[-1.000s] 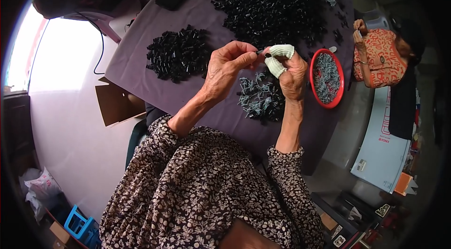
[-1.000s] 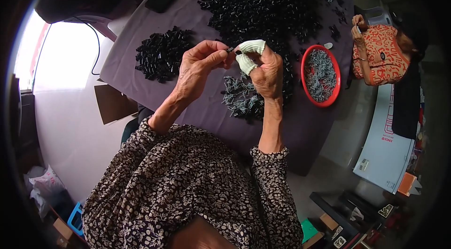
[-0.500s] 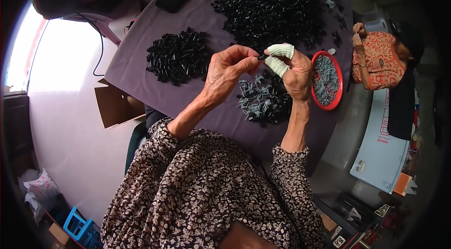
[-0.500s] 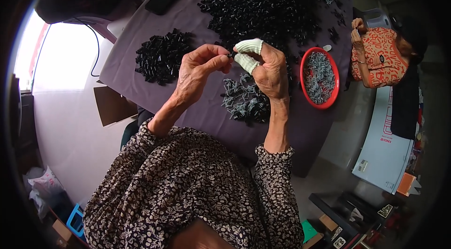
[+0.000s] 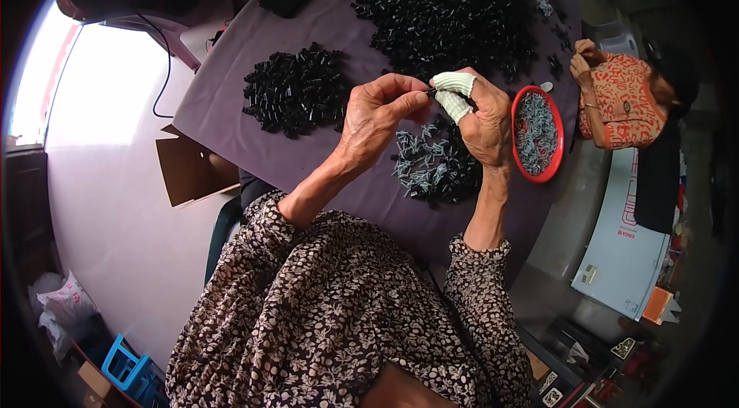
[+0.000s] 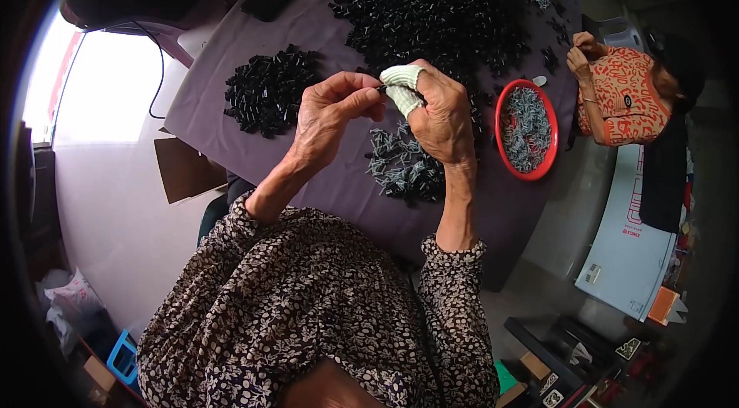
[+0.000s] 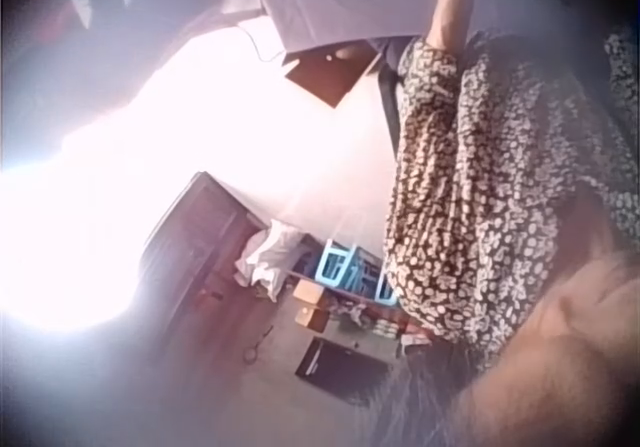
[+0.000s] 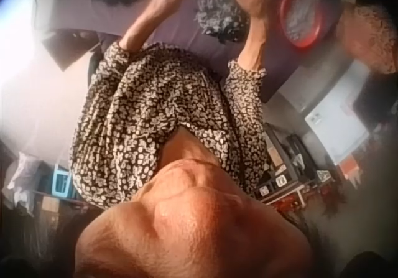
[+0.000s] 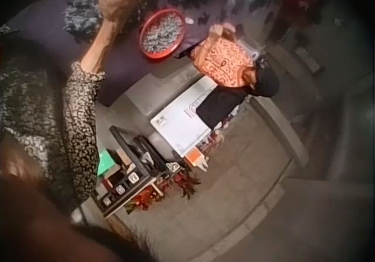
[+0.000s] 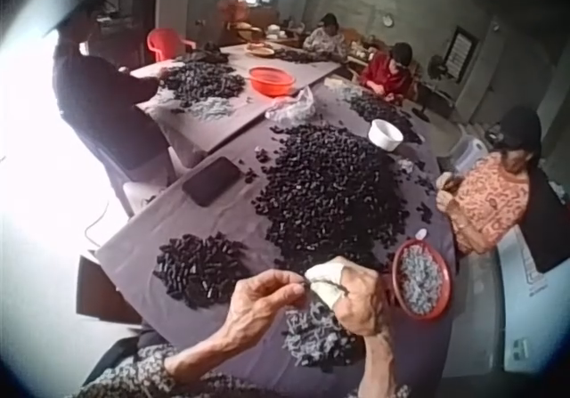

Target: The person assembles plastic components by repeatedly fitting small grey pieces into black plastic parts by hand.

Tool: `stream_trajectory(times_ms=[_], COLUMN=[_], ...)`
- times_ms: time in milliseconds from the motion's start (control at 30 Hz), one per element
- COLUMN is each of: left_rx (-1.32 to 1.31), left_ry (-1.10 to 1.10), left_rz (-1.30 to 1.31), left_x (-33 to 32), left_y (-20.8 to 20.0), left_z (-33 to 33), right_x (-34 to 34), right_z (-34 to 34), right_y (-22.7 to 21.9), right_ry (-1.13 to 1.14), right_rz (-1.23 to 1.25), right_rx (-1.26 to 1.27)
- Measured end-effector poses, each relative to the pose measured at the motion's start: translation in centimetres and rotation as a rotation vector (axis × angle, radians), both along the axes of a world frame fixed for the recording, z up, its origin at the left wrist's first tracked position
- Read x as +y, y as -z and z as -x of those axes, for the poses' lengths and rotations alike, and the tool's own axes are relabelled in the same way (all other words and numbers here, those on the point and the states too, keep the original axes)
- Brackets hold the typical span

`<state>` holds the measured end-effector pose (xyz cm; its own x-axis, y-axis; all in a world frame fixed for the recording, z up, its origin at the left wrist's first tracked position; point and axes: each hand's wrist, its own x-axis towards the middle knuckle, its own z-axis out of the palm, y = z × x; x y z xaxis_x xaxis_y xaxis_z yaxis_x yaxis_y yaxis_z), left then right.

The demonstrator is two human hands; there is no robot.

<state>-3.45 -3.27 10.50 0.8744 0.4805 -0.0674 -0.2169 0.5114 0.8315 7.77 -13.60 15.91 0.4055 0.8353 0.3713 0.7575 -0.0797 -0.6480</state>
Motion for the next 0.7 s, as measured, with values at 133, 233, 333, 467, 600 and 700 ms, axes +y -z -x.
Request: stream_trajectory(times_ms=[133,233,333,467,600,700], left_rx=[-0.023,-0.008,0.011,0.065,0.056,0.078], left_ry=[-0.016,-0.011,0.012,0.094,0.14,0.112], left_rz=[0.054,0.02,0.038,0.062,0.314,0.405], left_x=[-0.2,-0.3,-0.2,0.6,0.6,0.5], left_y=[0.1,0.1,0.1,0.1,1.3,2.2], left_z=[-0.3,-0.5,-0.3,-0.3,-1.0,-1.0], right_x=[0.1,0.2,0.3,0.2,-0.4,0.2], right_z=[0.0,0.3,0.0,-0.3,0.1,0.3], right_y=[0.2,0.1,0.2,1.0,0.7,1.9], right_ry=[0.009,-0.001,-0.005,-0.041,0.07,0.059], right_rz=[-0.006,-0.042,-0.031,-0.005,0.084,0.152], right_rx=[0.039,-0.027,-0.091,-0.031,-0.014,-0.285])
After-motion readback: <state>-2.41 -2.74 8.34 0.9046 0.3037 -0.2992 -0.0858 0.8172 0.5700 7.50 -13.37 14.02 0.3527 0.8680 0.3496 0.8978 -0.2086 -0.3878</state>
